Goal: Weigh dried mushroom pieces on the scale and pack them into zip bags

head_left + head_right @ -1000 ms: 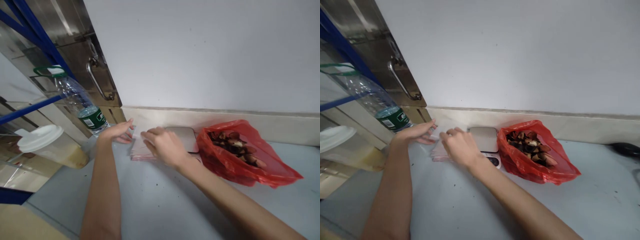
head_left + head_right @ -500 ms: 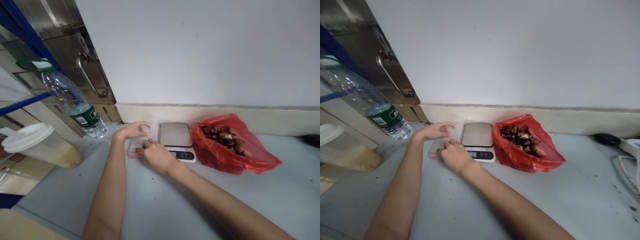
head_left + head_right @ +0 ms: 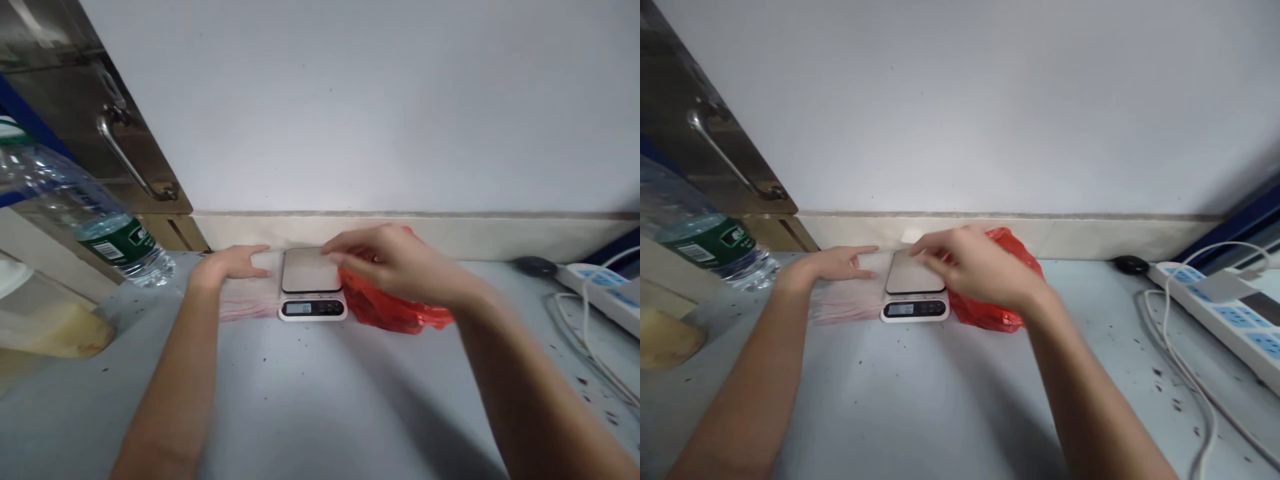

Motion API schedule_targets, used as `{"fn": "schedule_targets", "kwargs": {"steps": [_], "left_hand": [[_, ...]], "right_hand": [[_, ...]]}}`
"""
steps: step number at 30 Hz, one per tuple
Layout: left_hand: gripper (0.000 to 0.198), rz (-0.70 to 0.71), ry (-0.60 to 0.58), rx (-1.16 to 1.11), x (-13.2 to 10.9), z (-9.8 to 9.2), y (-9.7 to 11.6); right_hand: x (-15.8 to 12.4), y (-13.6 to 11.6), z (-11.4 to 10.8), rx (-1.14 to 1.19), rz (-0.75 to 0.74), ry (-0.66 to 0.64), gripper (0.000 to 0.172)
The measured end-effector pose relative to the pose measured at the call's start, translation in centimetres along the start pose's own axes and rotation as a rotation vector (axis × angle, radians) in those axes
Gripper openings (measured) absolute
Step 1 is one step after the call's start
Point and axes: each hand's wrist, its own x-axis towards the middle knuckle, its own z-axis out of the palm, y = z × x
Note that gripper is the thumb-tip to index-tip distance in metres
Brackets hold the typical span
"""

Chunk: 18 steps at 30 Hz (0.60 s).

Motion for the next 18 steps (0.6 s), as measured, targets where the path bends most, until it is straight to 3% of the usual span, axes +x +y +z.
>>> {"fn": "schedule_targets", "kwargs": {"steps": [2, 3, 6, 8, 10, 14, 18], "left_hand": [[0.085, 0.013, 0.072, 0.023, -1.0, -1.0, 1.4], [0.075, 0.066, 0.136, 0.017, -1.5, -1.3, 2.4], [0.054, 0.29, 0.23, -0.06, -2.8, -1.5, 5.8], [0.049, 0.475, 0.192, -0.116, -3.3, -0.8, 8.1], [0.05, 0.592, 0.094, -0.134, -3.3, 0.2, 10.1], [0.036, 0.688, -0.006, -0.044, -2.9, 1.6, 12.0], [0.035, 0.725, -0.054, -0.08, -3.4, 1.1, 11.8]], "right_hand": [[-1.5, 1.5, -3.0, -0.122, 0.159, 0.156, 0.026], [-2.2, 2.2, -4.2, -0.173, 0.235, 0.158, 0.024], [-3.5, 4.0, -6.0, -0.234, 0.408, -0.074, 0.017], [-3.6, 4.7, -5.8, -0.247, 0.491, -0.274, 0.012], [-3.2, 5.1, -5.1, -0.268, 0.528, -0.373, 0.008], [-2.1, 5.4, -3.9, -0.295, 0.519, -0.308, 0.007], [-2.3, 5.0, -4.1, -0.342, 0.537, -0.274, 0.015]]}}
